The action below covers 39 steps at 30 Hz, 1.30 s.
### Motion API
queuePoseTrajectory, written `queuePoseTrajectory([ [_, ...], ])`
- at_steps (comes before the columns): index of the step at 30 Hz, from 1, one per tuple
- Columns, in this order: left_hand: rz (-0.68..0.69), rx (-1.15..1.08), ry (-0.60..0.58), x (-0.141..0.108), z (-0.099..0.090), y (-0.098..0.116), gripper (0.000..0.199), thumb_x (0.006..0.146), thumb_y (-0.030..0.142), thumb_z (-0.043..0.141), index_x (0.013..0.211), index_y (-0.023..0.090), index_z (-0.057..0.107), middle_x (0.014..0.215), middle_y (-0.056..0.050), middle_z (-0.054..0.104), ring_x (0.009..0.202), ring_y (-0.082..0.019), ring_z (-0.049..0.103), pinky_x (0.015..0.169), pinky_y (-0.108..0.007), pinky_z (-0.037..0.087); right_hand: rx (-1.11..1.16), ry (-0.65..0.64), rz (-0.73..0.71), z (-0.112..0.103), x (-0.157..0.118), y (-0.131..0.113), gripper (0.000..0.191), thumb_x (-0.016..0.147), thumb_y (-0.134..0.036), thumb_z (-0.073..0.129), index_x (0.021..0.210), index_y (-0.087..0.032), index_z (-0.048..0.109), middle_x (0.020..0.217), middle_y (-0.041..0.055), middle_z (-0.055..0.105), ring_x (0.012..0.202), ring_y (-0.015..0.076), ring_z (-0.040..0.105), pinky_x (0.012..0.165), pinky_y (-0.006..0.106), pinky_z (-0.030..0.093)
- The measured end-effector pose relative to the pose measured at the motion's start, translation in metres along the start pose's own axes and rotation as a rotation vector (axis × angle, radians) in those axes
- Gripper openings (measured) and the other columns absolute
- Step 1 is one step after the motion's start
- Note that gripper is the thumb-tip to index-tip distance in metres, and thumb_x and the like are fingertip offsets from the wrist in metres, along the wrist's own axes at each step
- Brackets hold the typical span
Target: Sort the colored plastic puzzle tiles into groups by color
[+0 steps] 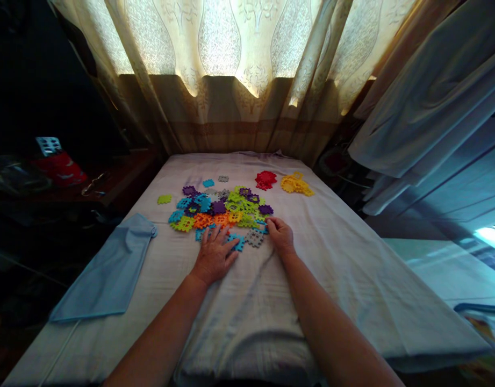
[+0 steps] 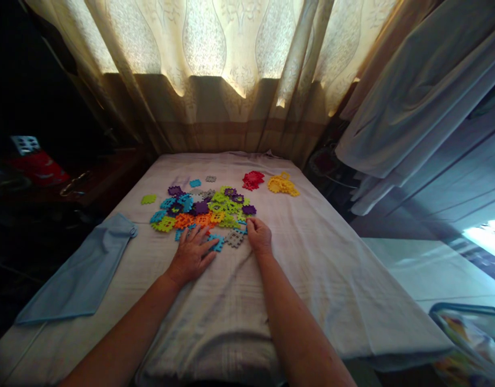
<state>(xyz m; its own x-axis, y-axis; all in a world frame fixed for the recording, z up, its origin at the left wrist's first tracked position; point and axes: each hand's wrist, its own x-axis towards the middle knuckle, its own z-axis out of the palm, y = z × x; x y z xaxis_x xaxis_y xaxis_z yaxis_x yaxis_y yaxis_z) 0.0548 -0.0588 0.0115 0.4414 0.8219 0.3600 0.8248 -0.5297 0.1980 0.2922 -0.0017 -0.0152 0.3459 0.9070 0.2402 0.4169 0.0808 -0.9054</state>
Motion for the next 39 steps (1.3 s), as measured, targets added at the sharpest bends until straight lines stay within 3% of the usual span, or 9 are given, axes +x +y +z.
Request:
queuePoseTrajectory([
  [7, 0.004, -0.047, 0.044, -0.002, 0.001, -0.003, 0.034, 0.089, 0.036, 0.054, 0.117, 0.026, 0.069, 0.142, -0.009, 0.055, 0.138, -0.031, 0.042, 0.117, -0.060, 0.024, -0.152, -0.058, -0.011, -0.002, 0.008, -0.004, 0.034, 0.073, -0.044, 0.050, 0.085, -0.023, 0.075, 0.078, 0.0029, 0.074, 0.073, 0.0226, 0.065, 0.074, 0.035, 0.052],
  [11, -0.057, -0.098, 0.204, 0.004, -0.003, -0.020, 0.034, 0.093, 0.036, 0.046, 0.116, 0.024, 0.067, 0.133, -0.009, 0.063, 0.130, -0.026, 0.051, 0.115, -0.052, 0.032, -0.145, -0.084, 0.043, -0.004, 0.020, -0.002, 0.029, 0.069, -0.041, 0.053, 0.078, -0.024, 0.074, 0.066, -0.0002, 0.070, 0.063, 0.0198, 0.063, 0.065, 0.032, 0.050],
  [16, -0.338, -0.068, 0.393, 0.033, -0.025, -0.089, 0.043, 0.094, 0.040, 0.039, 0.121, 0.017, 0.062, 0.135, -0.014, 0.059, 0.130, -0.026, 0.050, 0.112, -0.043, 0.037, -0.034, -0.031, 0.034, -0.003, 0.016, 0.001, 0.033, 0.072, -0.045, 0.052, 0.083, -0.023, 0.074, 0.066, 0.0006, 0.071, 0.062, 0.0199, 0.063, 0.062, 0.031, 0.050],
  [20, -0.677, 0.064, 0.224, 0.060, -0.042, -0.153, 0.051, 0.091, 0.040, 0.039, 0.130, 0.011, 0.055, 0.142, -0.020, 0.050, 0.135, -0.031, 0.044, 0.112, -0.046, 0.034, -0.023, -0.012, 0.033, -0.001, 0.010, 0.000, 0.035, 0.073, -0.048, 0.052, 0.084, -0.022, 0.073, 0.070, 0.0020, 0.072, 0.063, 0.0207, 0.063, 0.064, 0.033, 0.050],
  [24, -0.884, 0.118, 0.070, 0.075, -0.046, -0.189, 0.062, 0.088, 0.048, 0.040, 0.132, 0.006, 0.052, 0.140, -0.027, 0.048, 0.132, -0.041, 0.044, 0.108, -0.056, 0.035, -0.018, -0.017, 0.032, -0.001, 0.008, -0.003, 0.035, 0.072, -0.050, 0.053, 0.083, -0.023, 0.073, 0.072, 0.0022, 0.072, 0.065, 0.0211, 0.063, 0.065, 0.033, 0.050],
  [27, -0.943, 0.095, 0.019, 0.084, -0.040, -0.198, 0.066, 0.087, 0.054, 0.039, 0.128, 0.005, 0.056, 0.138, -0.032, 0.048, 0.130, -0.046, 0.044, 0.104, -0.063, 0.034, -0.004, -0.027, 0.033, -0.001, 0.008, -0.004, 0.035, 0.073, -0.050, 0.052, 0.083, -0.024, 0.073, 0.076, 0.0026, 0.074, 0.067, 0.0210, 0.064, 0.066, 0.033, 0.051],
  [30, -0.913, 0.059, -0.025, 0.090, -0.030, -0.195, 0.063, 0.089, 0.055, 0.036, 0.127, 0.010, 0.058, 0.144, -0.028, 0.047, 0.135, -0.044, 0.041, 0.107, -0.066, 0.030, 0.013, -0.026, 0.046, 0.000, 0.008, -0.004, 0.036, 0.074, -0.050, 0.052, 0.084, -0.023, 0.073, 0.075, 0.0033, 0.073, 0.066, 0.0209, 0.064, 0.066, 0.033, 0.052],
  [36, -0.758, -0.039, -0.068, 0.078, -0.019, -0.177, 0.055, 0.092, 0.050, 0.036, 0.131, 0.017, 0.057, 0.144, -0.015, 0.054, 0.136, -0.031, 0.046, 0.115, -0.052, 0.032, -0.015, 0.107, -0.001, 0.000, 0.009, 0.001, 0.037, 0.078, -0.042, 0.049, 0.097, -0.018, 0.071, 0.092, 0.0083, 0.074, 0.078, 0.0207, 0.066, 0.075, 0.033, 0.054],
  [39, -0.680, -0.109, 0.004, 0.060, -0.017, -0.168, 0.056, 0.093, 0.049, 0.035, 0.135, 0.017, 0.054, 0.142, -0.012, 0.056, 0.134, -0.027, 0.049, 0.114, -0.043, 0.036, -0.181, 0.156, -0.038, -0.001, 0.017, -0.004, 0.040, 0.079, -0.034, 0.050, 0.109, -0.015, 0.068, 0.107, 0.0115, 0.071, 0.089, 0.0209, 0.065, 0.081, 0.034, 0.052],
])
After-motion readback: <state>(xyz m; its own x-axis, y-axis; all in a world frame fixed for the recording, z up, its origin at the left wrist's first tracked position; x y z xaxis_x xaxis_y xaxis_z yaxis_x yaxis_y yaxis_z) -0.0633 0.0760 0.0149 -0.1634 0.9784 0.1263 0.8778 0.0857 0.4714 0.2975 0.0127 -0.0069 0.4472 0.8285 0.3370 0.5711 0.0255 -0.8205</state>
